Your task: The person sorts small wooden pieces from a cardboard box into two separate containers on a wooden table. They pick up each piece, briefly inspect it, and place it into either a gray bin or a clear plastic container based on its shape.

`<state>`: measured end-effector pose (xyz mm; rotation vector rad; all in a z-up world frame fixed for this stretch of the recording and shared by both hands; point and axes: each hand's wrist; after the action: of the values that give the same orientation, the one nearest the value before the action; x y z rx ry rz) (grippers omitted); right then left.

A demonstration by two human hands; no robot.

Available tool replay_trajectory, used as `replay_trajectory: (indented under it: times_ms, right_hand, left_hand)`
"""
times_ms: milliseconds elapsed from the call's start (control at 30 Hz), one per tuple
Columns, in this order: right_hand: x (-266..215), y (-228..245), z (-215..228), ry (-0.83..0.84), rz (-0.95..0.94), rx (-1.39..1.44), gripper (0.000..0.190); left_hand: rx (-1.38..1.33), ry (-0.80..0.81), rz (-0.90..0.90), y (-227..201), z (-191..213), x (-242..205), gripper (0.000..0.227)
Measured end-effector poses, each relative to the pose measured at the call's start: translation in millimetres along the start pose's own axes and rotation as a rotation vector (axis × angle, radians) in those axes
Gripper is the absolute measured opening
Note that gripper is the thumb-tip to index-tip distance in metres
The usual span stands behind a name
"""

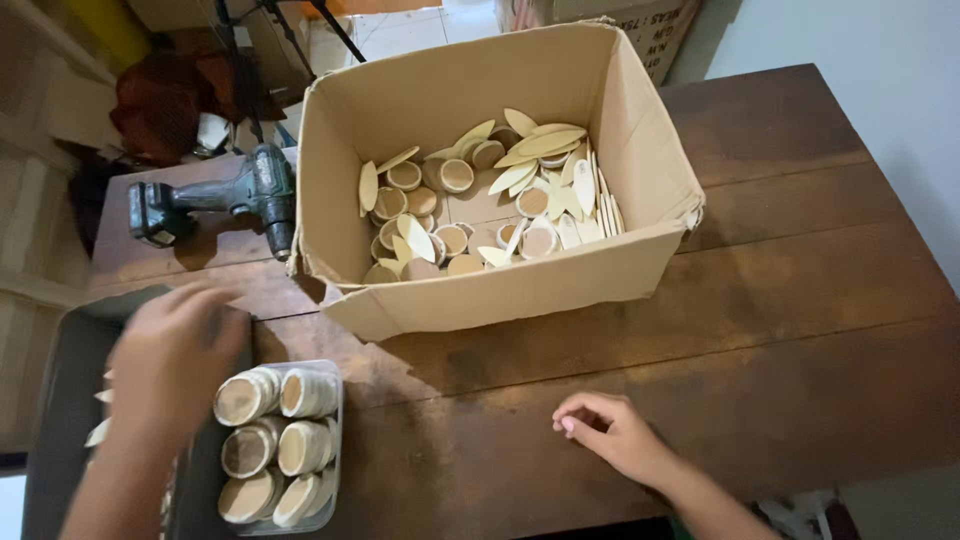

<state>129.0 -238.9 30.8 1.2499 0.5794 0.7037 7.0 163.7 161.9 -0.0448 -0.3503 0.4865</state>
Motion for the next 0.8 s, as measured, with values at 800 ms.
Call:
replay_trajectory:
  times_ms: [800]
  right_hand:
    - [351,85,74,0.491,0.102,-1.238,0.020]
  left_hand:
    - [0.332,0.377,-0.240,-180,-261,246,0.011]
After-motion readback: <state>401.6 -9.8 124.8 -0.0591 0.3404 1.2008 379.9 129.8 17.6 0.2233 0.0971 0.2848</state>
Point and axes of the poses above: each hand's wrist, its own x-axis towards the middle knuckle, its own z-axis out of the back of the hand, y = z × x, and after that the axes turned 9 degrees about z, right-handed
